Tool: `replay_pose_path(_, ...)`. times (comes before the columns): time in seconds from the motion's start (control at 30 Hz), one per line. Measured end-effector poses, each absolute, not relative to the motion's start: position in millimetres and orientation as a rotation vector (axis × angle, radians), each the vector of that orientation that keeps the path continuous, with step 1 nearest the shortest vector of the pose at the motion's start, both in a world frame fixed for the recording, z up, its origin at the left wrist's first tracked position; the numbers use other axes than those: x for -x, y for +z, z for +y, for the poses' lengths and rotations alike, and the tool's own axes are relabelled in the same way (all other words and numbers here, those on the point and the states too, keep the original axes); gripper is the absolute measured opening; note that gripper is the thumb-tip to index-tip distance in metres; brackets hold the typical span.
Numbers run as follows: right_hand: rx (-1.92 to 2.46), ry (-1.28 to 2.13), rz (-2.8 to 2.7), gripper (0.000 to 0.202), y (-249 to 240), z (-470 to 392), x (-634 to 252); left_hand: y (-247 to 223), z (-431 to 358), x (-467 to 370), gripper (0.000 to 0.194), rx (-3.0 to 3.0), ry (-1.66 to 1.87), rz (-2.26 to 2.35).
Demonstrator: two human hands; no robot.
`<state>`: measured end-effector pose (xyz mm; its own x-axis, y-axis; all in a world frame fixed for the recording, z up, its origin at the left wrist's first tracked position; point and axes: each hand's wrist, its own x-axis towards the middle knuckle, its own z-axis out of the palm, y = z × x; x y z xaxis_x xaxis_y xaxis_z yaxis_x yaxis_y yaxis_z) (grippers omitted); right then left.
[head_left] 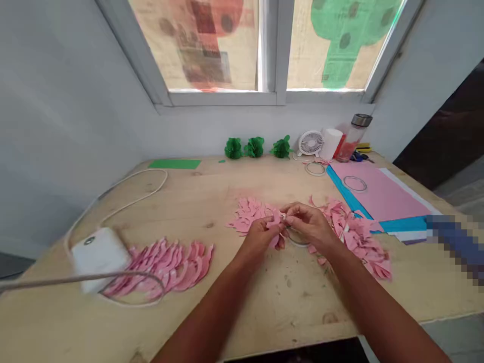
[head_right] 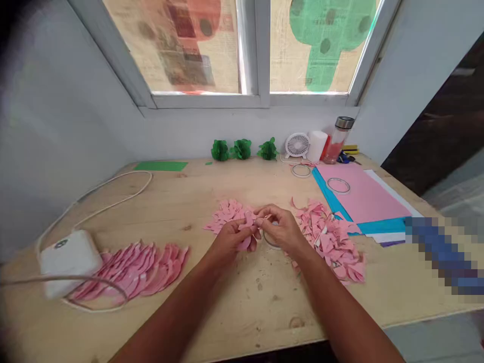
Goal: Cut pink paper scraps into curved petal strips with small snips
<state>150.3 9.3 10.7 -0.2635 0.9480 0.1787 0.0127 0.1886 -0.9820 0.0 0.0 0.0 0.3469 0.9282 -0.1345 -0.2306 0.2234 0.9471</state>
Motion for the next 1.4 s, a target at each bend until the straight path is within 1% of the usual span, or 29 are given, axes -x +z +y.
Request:
replay_pose_path(0.13,0.921,1.294,-1.558,0.018,12.6,5.5,-143.7,-2.7,-2.0,-1.3,0.028,-1.084,0.916,0.833)
replay_pose_path(0.23,0.972,1.319,-1.556,0.019,9.6,4.1,-141.5,-2.2,-3.5,-2.5,0.030,-1.105,0.895,0.808)
replay_pose_path(0.33,1.058,1.309,-1.503,0.020,7.0,5.2,-142.0,0.2,-3.7,-3.1,0.026,-1.080,0.904,0.817)
replay_pose_path(0.5,1.229,1.102,-1.376,0.018,7.8,11.3,-147.1,2.0,-0.7,-2.0,0.026,-0.983,1.015,0.881)
replay_pose_path(0.6,1.241,1.043,-1.364,0.018,8.2,13.0,-149.0,0.5,0.9,-1.5,0.021,-0.991,1.061,0.932)
replay_pose_path(0.73,1.242,1.040,-1.362,0.017,8.3,12.2,-148.5,-0.8,0.9,-1.3,0.016,-1.051,1.046,0.973)
replay_pose_path(0.9,1.241,1.042,-1.358,0.017,9.0,11.9,-147.2,0.9,-0.1,-1.2,0.015,-1.082,0.999,1.004)
replay_pose_path(1.13,1.253,1.100,-1.401,0.017,9.6,10.0,-145.0,3.9,1.4,-0.6,0.015,-1.013,1.135,1.075)
replay_pose_path(1.4,1.289,1.109,-1.479,0.014,13.9,6.4,-141.1,3.6,0.2,-0.9,0.016,-1.042,1.172,1.073)
